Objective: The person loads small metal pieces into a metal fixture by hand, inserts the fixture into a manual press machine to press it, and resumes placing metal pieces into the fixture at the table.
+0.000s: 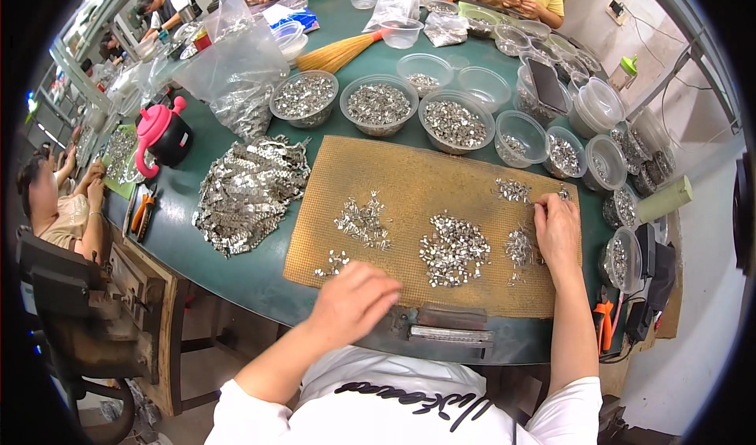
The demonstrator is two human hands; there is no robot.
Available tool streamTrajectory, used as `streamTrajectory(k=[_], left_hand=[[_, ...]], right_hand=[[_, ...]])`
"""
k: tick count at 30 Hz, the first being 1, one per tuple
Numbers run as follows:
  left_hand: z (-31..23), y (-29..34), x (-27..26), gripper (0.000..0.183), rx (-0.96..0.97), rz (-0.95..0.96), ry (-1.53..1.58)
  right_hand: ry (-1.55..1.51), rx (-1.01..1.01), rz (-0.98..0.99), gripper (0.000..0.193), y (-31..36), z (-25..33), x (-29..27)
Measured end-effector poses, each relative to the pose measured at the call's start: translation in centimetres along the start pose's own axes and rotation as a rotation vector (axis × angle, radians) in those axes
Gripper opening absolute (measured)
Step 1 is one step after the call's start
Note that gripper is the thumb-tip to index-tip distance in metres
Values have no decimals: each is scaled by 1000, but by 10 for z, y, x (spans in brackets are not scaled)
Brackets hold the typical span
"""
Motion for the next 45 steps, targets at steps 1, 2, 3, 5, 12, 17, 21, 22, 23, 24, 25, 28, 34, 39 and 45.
streamTrajectory(k=[1,2,3,5,12,17,21,22,23,24,25,28,34,39,45], left_hand=[[5,-5,-5,17,1,-22,-72],[10,-10,-9,17,-8,-22,-119],[16,-16,-12,17,-15,-23,-166],[26,-28,-14,17,-33,-8,-231],[46,-49,-4,11,-53,112,-349],[42,-46,-4,11,-23,59,-306],[31,-35,-5,10,-158,-10,-66],[28,-31,-5,8,-203,-16,3],[24,-26,-4,9,-226,-36,46],[20,-21,-2,9,-265,-54,100],[18,-16,-1,10,-319,-77,170],[12,-6,4,11,-371,-125,229],[0,7,6,13,-181,-63,95],[-5,13,11,22,-162,-89,126],[-8,19,23,28,-169,-63,196]], right_hand=[[-29,-5,-18,8,3,2,-6],[-58,-10,-36,9,6,5,-12],[-119,-14,-30,9,10,9,-19],[-239,3,1,9,20,17,-33],[-398,-95,86,7,79,52,-80],[-569,-144,312,9,127,71,-98],[-622,-122,321,9,147,86,-95],[-616,-120,313,10,150,88,-93],[-608,-116,306,11,152,89,-91],[-598,-110,303,12,154,90,-90],[-596,-109,297,12,155,90,-90],[-586,-108,293,13,156,90,-89],[-469,-192,244,14,157,92,-93],[-337,-307,100,18,162,93,-96],[-485,-137,175,18,155,68,-93]])
Point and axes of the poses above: each hand's wrist, its own y-axis away from the middle knuckle, its own x-axis out of the palm, z = x × y, the point moved 1 cm from there along -y, towards the middle knuckle, and after that the axes turned 13 degrees about y, right-handed, at the moved point
